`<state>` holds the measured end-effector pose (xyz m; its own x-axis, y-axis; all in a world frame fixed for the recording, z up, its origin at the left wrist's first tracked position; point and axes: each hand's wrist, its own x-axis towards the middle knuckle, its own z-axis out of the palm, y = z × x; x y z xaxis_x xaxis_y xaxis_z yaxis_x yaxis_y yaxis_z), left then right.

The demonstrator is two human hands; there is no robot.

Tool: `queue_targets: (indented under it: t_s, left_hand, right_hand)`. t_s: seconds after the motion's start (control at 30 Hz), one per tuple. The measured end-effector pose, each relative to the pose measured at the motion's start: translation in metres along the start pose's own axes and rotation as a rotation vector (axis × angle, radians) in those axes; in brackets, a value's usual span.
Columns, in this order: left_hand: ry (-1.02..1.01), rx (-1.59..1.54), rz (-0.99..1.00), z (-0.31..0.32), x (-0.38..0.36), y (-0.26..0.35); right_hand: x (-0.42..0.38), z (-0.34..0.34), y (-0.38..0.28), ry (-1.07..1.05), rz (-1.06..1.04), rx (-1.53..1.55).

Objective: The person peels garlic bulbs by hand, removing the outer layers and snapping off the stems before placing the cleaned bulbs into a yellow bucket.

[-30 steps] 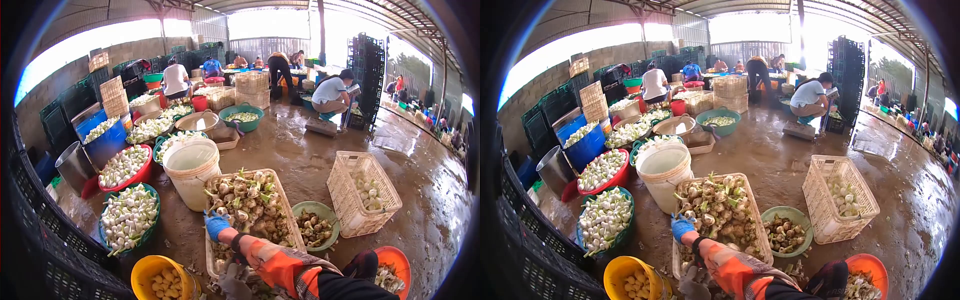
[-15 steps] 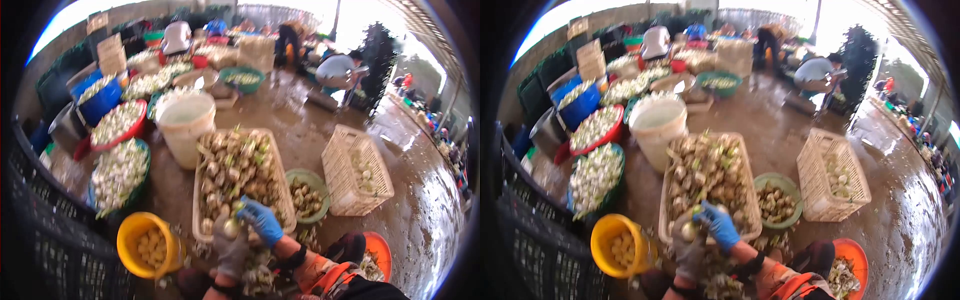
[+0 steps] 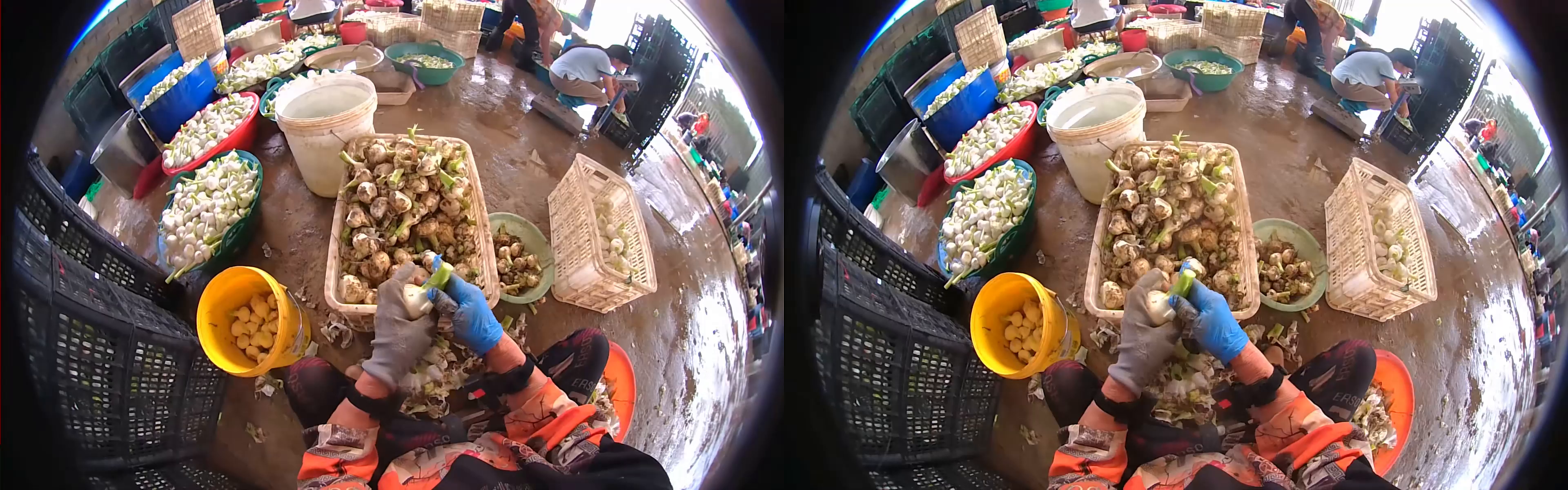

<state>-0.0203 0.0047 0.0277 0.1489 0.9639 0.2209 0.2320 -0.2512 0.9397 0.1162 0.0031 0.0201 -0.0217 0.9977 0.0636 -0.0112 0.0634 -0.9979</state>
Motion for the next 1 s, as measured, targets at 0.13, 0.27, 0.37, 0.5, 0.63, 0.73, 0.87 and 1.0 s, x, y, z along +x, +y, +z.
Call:
queue_targets:
  t_s: [0.13, 0.27, 0.37, 0.5, 0.63, 0.73, 0.87, 1.0]
  left_hand:
    - [-0.067, -0.317, -0.054, -0.003, -0.001, -0.006]
    - [-0.471, -1.046, -0.521, -0.019, -0.008, -0.004]
    - [-0.759, -1.365, -0.691, -0.012, -0.002, -0.017]
    - [-0.219, -0.856, -0.686, 0.001, -0.003, -0.016]
    - [-0.364, -0.845, -0.334, 0.009, -0.014, -0.016]
    - [-0.141, -0.853, -0.261, 0.013, -0.009, -0.020]
    - [-0.072, -0.862, -0.120, -0.002, -0.002, -0.019]
    - [-0.074, -1.272, -0.482, -0.005, 0.003, -0.011]
  right_hand:
    - [-0.006, -0.004, -0.011, 0.043, -0.044, -0.207]
    - [-0.014, -0.013, -0.005, 0.109, -0.008, 0.005]
    - [-0.024, -0.020, 0.003, 0.190, 0.237, 0.746]
    - [-0.038, -0.033, 0.001, 0.347, 0.078, 0.133]
    - [-0.048, -0.017, 0.010, 0.290, 0.158, 0.160]
    - [-0.042, 0.004, 0.016, 0.242, 0.307, 0.692]
    - [-0.029, -0.082, 0.018, -0.054, 0.151, 1.377]
    - [-0.053, -0.105, 0.014, 0.094, 0.252, -0.015]
